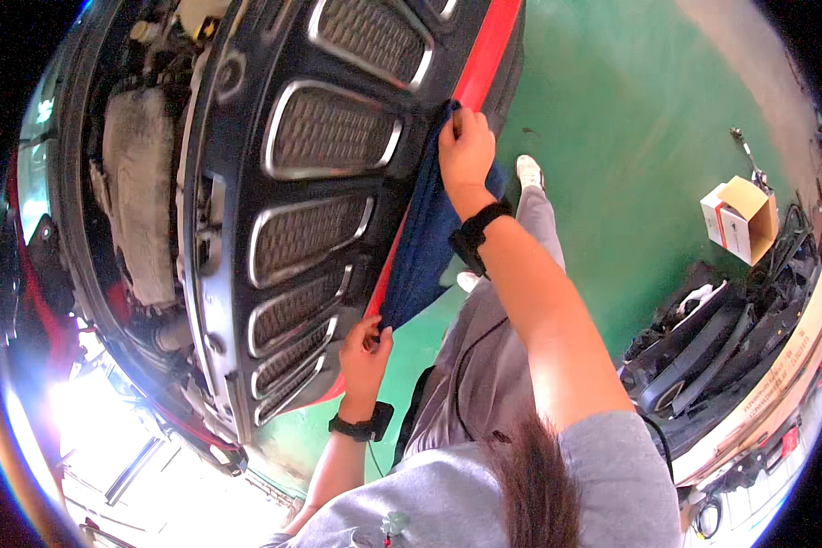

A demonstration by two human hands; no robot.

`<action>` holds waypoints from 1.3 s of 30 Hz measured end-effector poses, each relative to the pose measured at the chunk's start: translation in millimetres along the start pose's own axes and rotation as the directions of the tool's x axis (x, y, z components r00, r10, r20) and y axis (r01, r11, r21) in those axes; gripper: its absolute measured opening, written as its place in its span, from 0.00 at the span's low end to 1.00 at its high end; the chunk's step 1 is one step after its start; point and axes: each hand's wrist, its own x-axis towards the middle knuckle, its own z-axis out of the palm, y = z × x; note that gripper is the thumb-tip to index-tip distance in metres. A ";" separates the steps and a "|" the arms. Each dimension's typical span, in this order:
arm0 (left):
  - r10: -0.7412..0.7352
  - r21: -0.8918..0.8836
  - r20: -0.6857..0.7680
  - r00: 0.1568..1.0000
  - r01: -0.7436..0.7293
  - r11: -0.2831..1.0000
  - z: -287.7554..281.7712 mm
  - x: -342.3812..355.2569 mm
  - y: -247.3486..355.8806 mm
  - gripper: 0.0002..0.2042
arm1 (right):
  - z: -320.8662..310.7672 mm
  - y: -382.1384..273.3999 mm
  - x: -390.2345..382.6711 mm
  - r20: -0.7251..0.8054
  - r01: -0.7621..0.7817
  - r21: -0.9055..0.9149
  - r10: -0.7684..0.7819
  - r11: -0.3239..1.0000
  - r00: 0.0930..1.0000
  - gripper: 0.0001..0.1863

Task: The person wipes the exterior body panels and front grill area of a red vehicle using a blue cloth.

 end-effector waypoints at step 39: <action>0.075 0.546 -0.362 0.929 0.146 0.825 60.8 -85.0 -133.6 0.33 | -58.8 -34.5 -253.0 0.541 -0.352 0.536 0.009 0.767 0.841 0.07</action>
